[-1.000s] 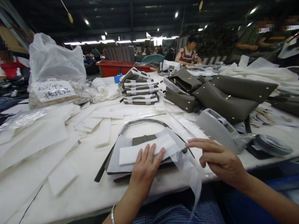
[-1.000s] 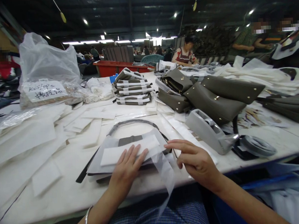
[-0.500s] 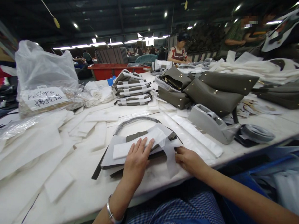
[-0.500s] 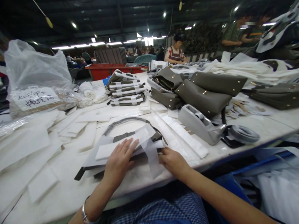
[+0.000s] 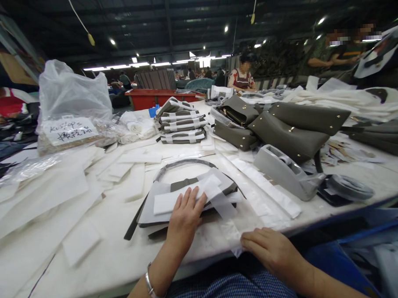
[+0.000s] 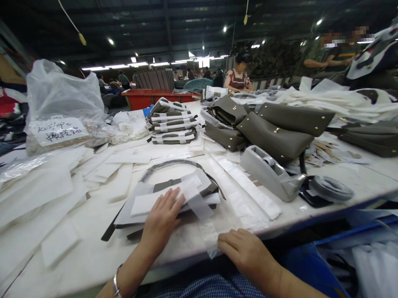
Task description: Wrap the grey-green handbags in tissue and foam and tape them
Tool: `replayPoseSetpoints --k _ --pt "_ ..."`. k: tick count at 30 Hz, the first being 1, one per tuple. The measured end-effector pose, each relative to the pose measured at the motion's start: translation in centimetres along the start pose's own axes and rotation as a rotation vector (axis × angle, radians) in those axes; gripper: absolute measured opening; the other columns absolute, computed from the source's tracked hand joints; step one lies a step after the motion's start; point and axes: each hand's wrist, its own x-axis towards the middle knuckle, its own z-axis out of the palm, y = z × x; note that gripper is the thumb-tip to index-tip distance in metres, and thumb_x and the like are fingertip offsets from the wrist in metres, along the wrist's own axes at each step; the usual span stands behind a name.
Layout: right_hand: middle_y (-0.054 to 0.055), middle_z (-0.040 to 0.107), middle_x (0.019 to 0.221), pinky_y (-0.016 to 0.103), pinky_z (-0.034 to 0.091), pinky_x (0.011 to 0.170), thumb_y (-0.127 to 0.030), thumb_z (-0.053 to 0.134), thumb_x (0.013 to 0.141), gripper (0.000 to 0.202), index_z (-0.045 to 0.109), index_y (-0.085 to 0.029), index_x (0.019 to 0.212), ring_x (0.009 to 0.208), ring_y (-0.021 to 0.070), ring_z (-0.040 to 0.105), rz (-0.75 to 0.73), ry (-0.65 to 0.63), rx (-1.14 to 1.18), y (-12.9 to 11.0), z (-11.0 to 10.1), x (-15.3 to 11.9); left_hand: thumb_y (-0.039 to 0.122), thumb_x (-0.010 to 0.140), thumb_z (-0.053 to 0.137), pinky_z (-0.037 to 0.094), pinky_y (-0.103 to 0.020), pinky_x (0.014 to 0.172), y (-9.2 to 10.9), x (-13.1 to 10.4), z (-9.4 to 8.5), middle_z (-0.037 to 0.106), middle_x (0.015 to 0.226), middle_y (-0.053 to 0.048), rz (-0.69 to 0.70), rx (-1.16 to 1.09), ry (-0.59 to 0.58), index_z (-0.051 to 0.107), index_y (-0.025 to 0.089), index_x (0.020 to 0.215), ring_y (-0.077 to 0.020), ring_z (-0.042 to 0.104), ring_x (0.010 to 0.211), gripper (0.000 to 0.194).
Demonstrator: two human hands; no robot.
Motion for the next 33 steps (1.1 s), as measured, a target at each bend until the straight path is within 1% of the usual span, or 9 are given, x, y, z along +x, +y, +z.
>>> replayPoseSetpoints --k 6,11,14,16,20,24,27,30,33 --pt "-0.001 0.066 0.067 0.028 0.041 0.053 -0.023 0.045 0.102 0.024 0.062 -0.02 0.086 0.055 0.013 0.057 -0.12 -0.134 0.205 -0.4 -3.5 1.0 0.007 0.077 0.071 0.048 -0.054 0.104 0.2 -0.2 0.8 0.058 0.138 -0.015 0.017 0.043 0.062 0.052 0.021 0.135 -0.0356 0.051 0.132 0.063" --pt "0.008 0.072 0.11 0.03 0.054 0.086 -0.018 0.05 0.099 0.029 0.059 -0.024 0.126 0.098 0.0187 0.068 0.102 0.114 0.221 3.8 -5.0 7.7 0.014 0.089 0.062 0.051 -0.051 0.102 0.4 -0.4 1.4 0.058 0.138 -0.012 0.031 0.105 0.109 0.042 0.025 0.147 -0.0327 0.057 0.126 0.063" --pt "0.008 0.061 0.134 0.038 0.046 0.107 -0.011 0.047 0.095 0.046 0.053 -0.028 0.137 0.124 0.0211 0.057 0.158 0.031 0.268 7.2 -3.1 13.2 0.014 0.093 0.054 0.051 -0.05 0.101 0.4 -0.7 2.1 0.054 0.144 -0.013 0.056 0.146 0.168 0.044 0.026 0.146 -0.0323 0.053 0.13 0.055" --pt "0.009 0.045 0.151 0.043 0.038 0.114 -0.002 0.047 0.085 0.065 0.045 -0.025 0.146 0.137 0.0231 0.044 0.197 -0.13 0.291 9.1 -1.0 16.7 0.013 0.095 0.05 0.051 -0.05 0.101 0.6 -0.8 2.7 0.056 0.142 -0.012 0.047 0.151 0.223 0.047 0.026 0.145 -0.0322 0.053 0.131 0.051" --pt "0.013 0.034 0.158 0.04 0.031 0.118 0.004 0.053 0.069 0.086 0.038 -0.017 0.151 0.144 0.0245 0.034 0.302 -0.375 0.321 11.5 3.6 22.3 0.017 0.099 0.044 0.05 -0.051 0.102 1.0 -0.9 3.9 0.057 0.141 -0.011 -0.01 0.128 0.337 0.048 0.028 0.144 -0.0325 0.052 0.131 0.046" --pt "0.017 0.048 0.148 0.044 0.036 0.114 -0.005 0.069 0.071 0.076 0.048 -0.015 0.143 0.137 0.03 0.044 0.396 -0.392 0.313 12.8 8.0 25.7 0.027 0.099 0.048 0.048 -0.05 0.105 1.2 -1.0 4.2 0.056 0.143 -0.009 -0.03 0.138 0.324 0.048 0.03 0.144 -0.0324 0.05 0.133 0.045" --pt "0.013 0.061 0.13 0.051 0.045 0.103 -0.025 0.074 0.083 0.049 0.058 -0.016 0.129 0.119 0.0293 0.059 0.491 -0.372 0.319 13.9 10.4 27.3 0.03 0.099 0.048 0.049 -0.047 0.103 1.1 -0.8 4.2 0.058 0.14 -0.008 -0.024 0.137 0.371 0.051 0.031 0.141 -0.031 0.052 0.131 0.042" --pt "0.006 0.07 0.105 0.045 0.053 0.09 -0.034 0.066 0.092 0.024 0.067 -0.014 0.107 0.096 0.0217 0.067 0.531 -0.349 0.396 15.2 11.2 28.2 0.03 0.1 0.046 0.05 -0.047 0.101 1.0 -0.7 4.4 0.061 0.137 -0.008 -0.024 0.122 0.435 0.055 0.031 0.138 -0.0308 0.055 0.129 0.039" --pt "0.005 0.074 0.09 0.037 0.055 0.083 -0.03 0.065 0.09 0.018 0.074 -0.014 0.094 0.086 0.0213 0.069 0.55 -0.287 0.523 16.3 10.3 28.1 0.031 0.099 0.047 0.048 -0.049 0.103 0.5 -1.1 4.1 0.058 0.14 -0.008 -0.024 0.102 0.372 0.054 0.032 0.139 -0.0317 0.051 0.132 0.04"
